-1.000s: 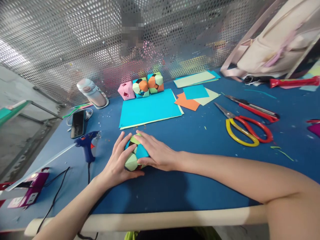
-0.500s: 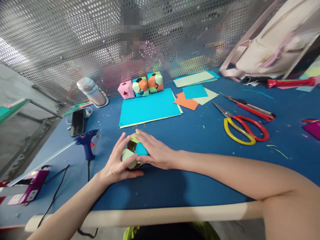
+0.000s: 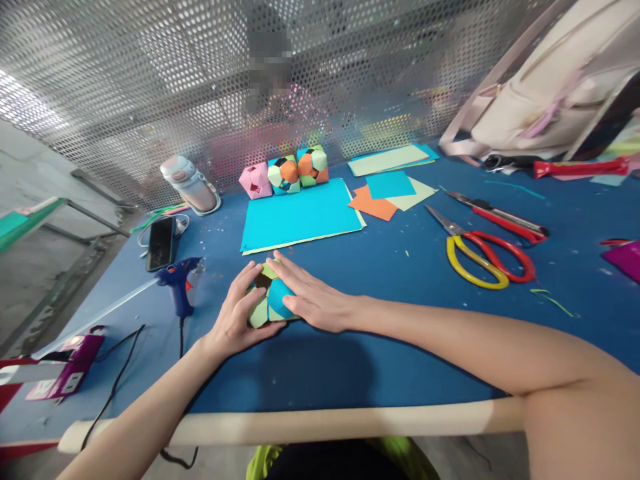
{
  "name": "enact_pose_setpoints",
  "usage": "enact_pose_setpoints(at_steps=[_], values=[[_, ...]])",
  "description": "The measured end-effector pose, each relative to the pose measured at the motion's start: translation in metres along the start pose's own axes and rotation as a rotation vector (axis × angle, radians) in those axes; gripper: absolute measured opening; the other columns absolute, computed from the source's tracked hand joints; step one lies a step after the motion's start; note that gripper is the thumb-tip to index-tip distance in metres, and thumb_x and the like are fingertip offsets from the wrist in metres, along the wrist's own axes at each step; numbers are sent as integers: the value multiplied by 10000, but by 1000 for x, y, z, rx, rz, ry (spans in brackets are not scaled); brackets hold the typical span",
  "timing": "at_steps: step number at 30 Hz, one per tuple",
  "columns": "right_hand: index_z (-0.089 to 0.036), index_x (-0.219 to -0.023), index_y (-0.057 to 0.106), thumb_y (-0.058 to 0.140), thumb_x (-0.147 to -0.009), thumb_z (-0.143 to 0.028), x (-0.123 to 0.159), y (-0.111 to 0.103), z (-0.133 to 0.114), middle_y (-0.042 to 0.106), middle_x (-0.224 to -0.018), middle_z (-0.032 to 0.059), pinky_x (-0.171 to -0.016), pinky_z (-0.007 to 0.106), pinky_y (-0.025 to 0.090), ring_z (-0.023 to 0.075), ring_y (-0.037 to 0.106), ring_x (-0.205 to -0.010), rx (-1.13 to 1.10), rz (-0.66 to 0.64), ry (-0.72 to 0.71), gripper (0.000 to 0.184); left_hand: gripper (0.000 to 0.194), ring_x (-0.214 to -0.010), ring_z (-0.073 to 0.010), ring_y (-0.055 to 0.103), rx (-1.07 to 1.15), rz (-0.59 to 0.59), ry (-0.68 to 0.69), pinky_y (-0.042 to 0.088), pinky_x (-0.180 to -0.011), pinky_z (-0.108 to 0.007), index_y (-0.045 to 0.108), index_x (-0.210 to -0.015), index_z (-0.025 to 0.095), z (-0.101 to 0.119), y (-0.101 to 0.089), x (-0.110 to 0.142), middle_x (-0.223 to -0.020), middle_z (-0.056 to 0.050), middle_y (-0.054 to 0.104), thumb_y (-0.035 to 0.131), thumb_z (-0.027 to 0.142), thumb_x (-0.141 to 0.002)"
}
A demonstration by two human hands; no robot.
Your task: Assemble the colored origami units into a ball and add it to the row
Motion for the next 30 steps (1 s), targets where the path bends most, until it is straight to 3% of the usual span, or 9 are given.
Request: enact_pose_setpoints(at_steps=[5, 9, 19, 30], values=[[-243, -1535, -24, 259, -1008, -408, -1, 0, 2, -126, -1606, 9, -1198, 476, 27, 184, -125, -1461, -27, -24, -16, 621, 743, -1404, -399, 296, 46, 19, -31, 399, -1021, -638, 321, -1352, 214, -3, -2, 0, -1463, -251, 353, 747, 347, -758], [-249, -1532, -48, 260, -1012, -413, 0, 4, 5, -122, -1608, 18, -1197, 483, 38, 188, -114, -1464, -2, -3, 10, 626, 818, -1422, -398, 257, 34, 7, -33, 386, -1025, -651, 257, -1412, 254, -4, -1, 2, -1513, -226, 282, 746, 337, -762], [-220, -1538, 17, 280, -987, -543, 1, 2, 5, -55, -1616, 67, -1196, 476, 94, 201, -53, -1475, 38, -9, -7, 690, 937, -1432, -397, 226, 42, -9, 12, 372, -1033, -654, 184, -1467, 209, -3, -2, 4, -1509, -259, 268, 735, 447, -748], [-235, -1532, 114, 275, -982, -555, 3, 0, 6, 152, -1602, 92, -1192, 505, 149, 219, 81, -1478, 7, 134, -16, 657, 825, -1401, -415, 294, 25, 12, -47, 419, -999, -648, 308, -1349, 191, -3, -2, 6, -1496, -293, 280, 770, 434, -710]])
Point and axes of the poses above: each hand's wrist, its own x-axis away from the middle knuckle, its own y-axis out of the palm, z = x × y, the point moved 8 cm from there along -x, towards the middle knuckle
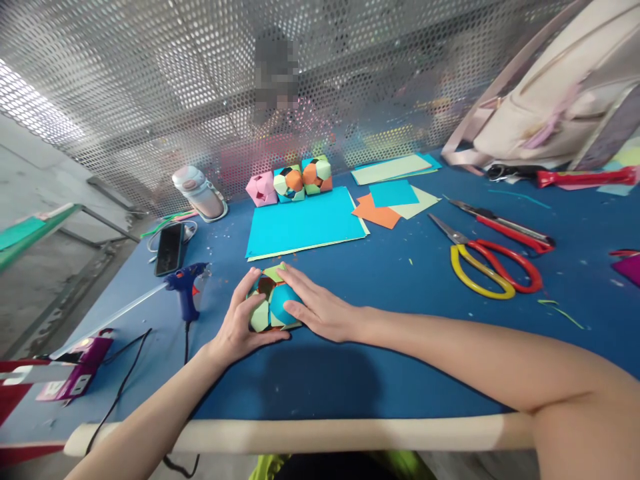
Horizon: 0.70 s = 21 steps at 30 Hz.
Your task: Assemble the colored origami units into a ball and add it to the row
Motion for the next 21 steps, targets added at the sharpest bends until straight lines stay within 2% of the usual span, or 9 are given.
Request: enact_pose_setpoints(at_steps=[8, 14, 21], values=[[-201, -1530, 122, 271, -991, -523, 3, 1, -3, 179, -1592, 124, -1186, 502, 176, 229, 123, -1473, 15, 34, 24, 645, 746, -1394, -415, 309, -12, 46, 7, 432, -999, -634, 355, -1299, 149, 4, -1, 0, -1466, -307, 320, 768, 394, -729], [-233, -1524, 162, 287, -988, -525, 3, 0, -3, 219, -1585, 99, -1184, 494, 204, 234, 165, -1466, 12, 76, 25, 622, 740, -1376, -413, 345, -28, 43, -14, 444, -986, -628, 337, -1304, 191, 4, -1, -1, -1457, -292, 340, 762, 395, -734], [-221, -1512, 211, 277, -992, -512, 3, -3, -4, 277, -1563, 113, -1174, 505, 232, 243, 229, -1449, 14, 114, 46, 599, 708, -1365, -406, 372, -19, 63, -38, 455, -983, -620, 352, -1289, 187, 8, -3, -2, -1445, -281, 368, 755, 392, -744]])
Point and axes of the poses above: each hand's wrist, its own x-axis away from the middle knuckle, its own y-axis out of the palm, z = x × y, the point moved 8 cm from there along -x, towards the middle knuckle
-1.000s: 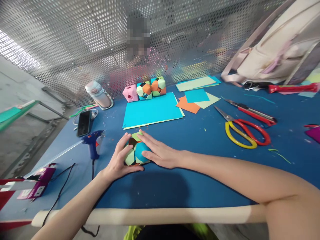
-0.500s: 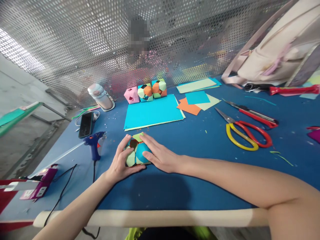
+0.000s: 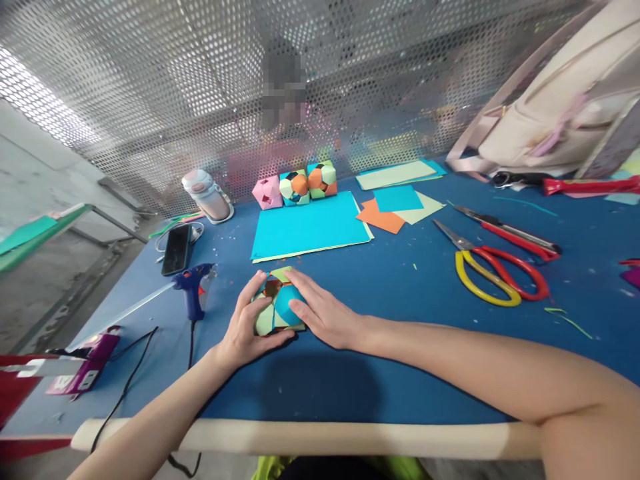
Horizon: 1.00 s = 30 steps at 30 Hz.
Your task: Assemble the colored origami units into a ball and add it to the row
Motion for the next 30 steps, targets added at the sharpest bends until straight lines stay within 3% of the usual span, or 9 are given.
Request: enact_pose_setpoints(at_steps=[7, 12, 19, 24, 30], values=[[-162, -1489, 249, 261, -981, -549, -1, 0, -1, 307, -1538, 164, -1166, 506, 252, 253, 263, -1437, 3, 16, 4, 639, 689, -1369, -394, 371, -4, 19, -27, 466, -985, -605, 363, -1289, 190, 1, 0, 1, -1442, -269, 380, 749, 383, -753], [-203, -1487, 253, 270, -985, -537, -1, -1, -3, 325, -1531, 152, -1157, 515, 270, 249, 281, -1430, -10, 44, 3, 603, 673, -1375, -395, 361, 0, 35, -22, 466, -985, -606, 378, -1281, 162, 1, 0, 1, -1440, -277, 380, 745, 376, -759], [-263, -1471, 319, 348, -996, -425, 0, 0, -10, 91, -1613, 73, -1165, 498, 228, 242, 119, -1473, 42, -19, -66, 503, 631, -1375, -400, 354, -12, 38, -4, 442, -1005, -610, 405, -1238, 125, 1, 1, 1, -1396, -295, 409, 752, 342, -757], [-240, -1488, 278, 512, -901, -238, 1, 2, -12, -76, -1616, 67, -1152, 465, 262, 273, 98, -1472, 90, -126, -160, 632, 627, -1375, -385, 360, -19, 46, -4, 436, -1013, -610, 399, -1247, 141, 0, 0, 1, -1412, -279, 403, 744, 345, -765], [-203, -1378, 402, 490, -941, -274, -2, 0, -13, -75, -1612, 106, -1129, 433, 311, 271, 136, -1466, 97, -161, -95, 451, 617, -1373, -379, 368, -13, 55, -8, 455, -1003, -598, 384, -1261, 165, 0, 0, 2, -1435, -267, 390, 732, 326, -778]])
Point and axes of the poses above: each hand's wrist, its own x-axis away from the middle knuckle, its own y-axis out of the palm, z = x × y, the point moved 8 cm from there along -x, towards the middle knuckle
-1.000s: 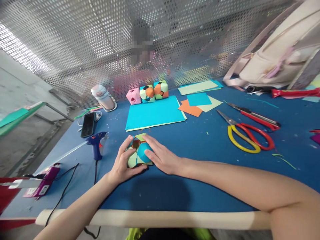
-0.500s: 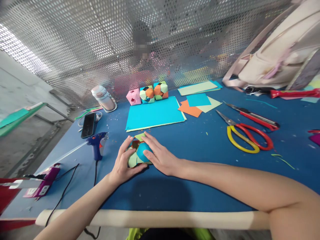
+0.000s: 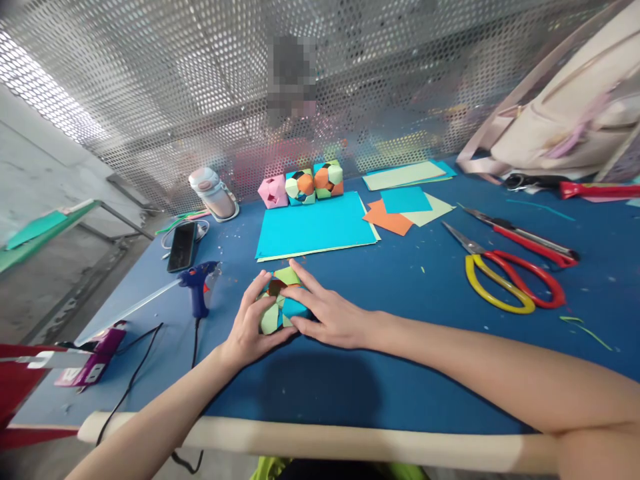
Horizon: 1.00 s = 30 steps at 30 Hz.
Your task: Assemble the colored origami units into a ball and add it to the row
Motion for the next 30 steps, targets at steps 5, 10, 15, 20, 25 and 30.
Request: enact_pose_setpoints(at_steps=[5, 10, 15, 20, 25, 30], values=[[-181, -1376, 371, 410, -979, -375, -1, -1, 1, -23, -1610, 146, -1131, 467, 296, 251, 101, -1473, -53, 11, 59, 443, 617, -1378, -378, 361, 3, -6, 6, 451, -1009, -599, 378, -1264, 165, 0, 1, 0, -1439, -266, 384, 726, 336, -784], [-195, -1396, 354, 367, -988, -412, -1, -3, 2, 24, -1613, 127, -1162, 494, 218, 245, 47, -1478, -87, 61, 92, 462, 633, -1382, -393, 345, -21, -24, 28, 445, -1005, -614, 381, -1268, 161, 2, 3, 0, -1447, -263, 371, 727, 368, -780], [-211, -1408, 341, 348, -990, -430, -2, -1, 2, 34, -1615, 107, -1167, 499, 212, 230, 39, -1480, -101, 88, 127, 472, 605, -1388, -393, 333, -41, -34, 23, 436, -1017, -609, 400, -1246, 135, 2, 5, -1, -1430, -274, 383, 724, 356, -785], [-183, -1415, 337, 342, -992, -420, -3, 3, 1, 25, -1613, 118, -1181, 484, 184, 212, 32, -1481, -102, 116, 146, 485, 572, -1389, -389, 335, -56, -27, 6, 446, -1005, -610, 396, -1247, 163, 1, 5, -2, -1442, -259, 379, 698, 369, -807], [-226, -1470, 272, 338, -994, -403, -4, 9, 0, -4, -1618, 72, -1183, 491, 171, 215, 19, -1480, -118, 117, 139, 512, 614, -1394, -389, 328, -51, -19, 7, 445, -1003, -616, 376, -1266, 173, 1, 5, -2, -1451, -254, 367, 709, 385, -795], [-232, -1516, 181, 323, -996, -414, -4, 12, 0, -50, -1617, 59, -1187, 484, 149, 207, -11, -1478, -102, 105, 134, 569, 669, -1402, -394, 306, -53, -4, 14, 431, -1015, -618, 367, -1285, 142, 2, 4, -3, -1440, -278, 363, 724, 394, -779]])
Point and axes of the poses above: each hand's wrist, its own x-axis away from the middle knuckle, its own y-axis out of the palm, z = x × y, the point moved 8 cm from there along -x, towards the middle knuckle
